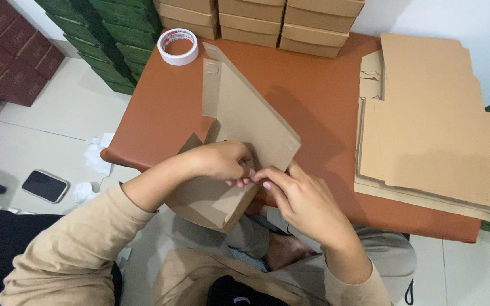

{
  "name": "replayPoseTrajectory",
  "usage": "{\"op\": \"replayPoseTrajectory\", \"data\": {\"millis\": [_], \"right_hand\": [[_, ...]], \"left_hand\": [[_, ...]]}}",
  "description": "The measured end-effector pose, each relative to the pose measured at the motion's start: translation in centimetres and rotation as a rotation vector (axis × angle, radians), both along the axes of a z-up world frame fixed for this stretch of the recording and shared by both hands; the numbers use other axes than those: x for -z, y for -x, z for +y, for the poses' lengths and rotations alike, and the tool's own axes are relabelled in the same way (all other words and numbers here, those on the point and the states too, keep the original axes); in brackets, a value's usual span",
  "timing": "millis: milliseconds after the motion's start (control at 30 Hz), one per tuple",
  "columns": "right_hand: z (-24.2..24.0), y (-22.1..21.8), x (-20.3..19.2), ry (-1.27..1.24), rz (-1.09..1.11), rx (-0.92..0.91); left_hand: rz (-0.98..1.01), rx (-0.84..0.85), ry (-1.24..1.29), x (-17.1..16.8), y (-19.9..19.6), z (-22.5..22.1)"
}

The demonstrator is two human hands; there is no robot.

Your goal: The person folds a cardboard box by hand, bending the flaps along pre-scored lines to form the base and sides.

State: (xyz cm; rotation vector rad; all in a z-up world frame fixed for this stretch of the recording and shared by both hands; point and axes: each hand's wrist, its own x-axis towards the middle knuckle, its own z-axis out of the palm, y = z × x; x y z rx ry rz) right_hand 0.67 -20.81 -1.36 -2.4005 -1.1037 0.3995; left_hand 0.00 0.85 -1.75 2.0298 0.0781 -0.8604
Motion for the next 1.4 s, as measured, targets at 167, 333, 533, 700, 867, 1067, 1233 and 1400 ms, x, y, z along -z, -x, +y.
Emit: {"op": "replayPoseTrajectory", "data": {"millis": [167,333,533,700,867,1067,1233,1400], "right_hand": [[0.2,0.3,2.5,-0.001,-0.399,-0.012],[0.0,-0.4,4.7,-0.065,-0.518,0.018],[-0.8,-4.9,4.8,-0.138,-0.664,0.011],[-0.7,-8.4,3.4,-0.205,-0.665,-0.081],[0.5,-10.1,3.8,-0.277,-0.501,-0.103],[0.5,-8.4,0.8,-0.280,-0.467,0.028],[2.0,-7.2,-0.5,-0.454,-0.520,0.063],[8.9,-4.7,-3.4,-0.244,-0.299,-0.083]], "left_hand": [[0.077,0.019,0.006,0.3,-0.1,-0.1],[0.039,0.097,0.067,2.1,-0.2,0.1],[-0.386,0.121,-0.542,-8.2,4.9,-0.1],[-0.744,-0.092,-0.731,-5.1,8.3,4.1],[-0.808,-0.216,-0.556,-1.0,9.1,4.3],[-1.054,-0.237,-0.466,3.3,7.2,5.8],[-1.197,-0.197,-0.715,3.1,7.7,3.9],[-1.294,-0.159,-0.798,4.9,7.8,3.6]]}}
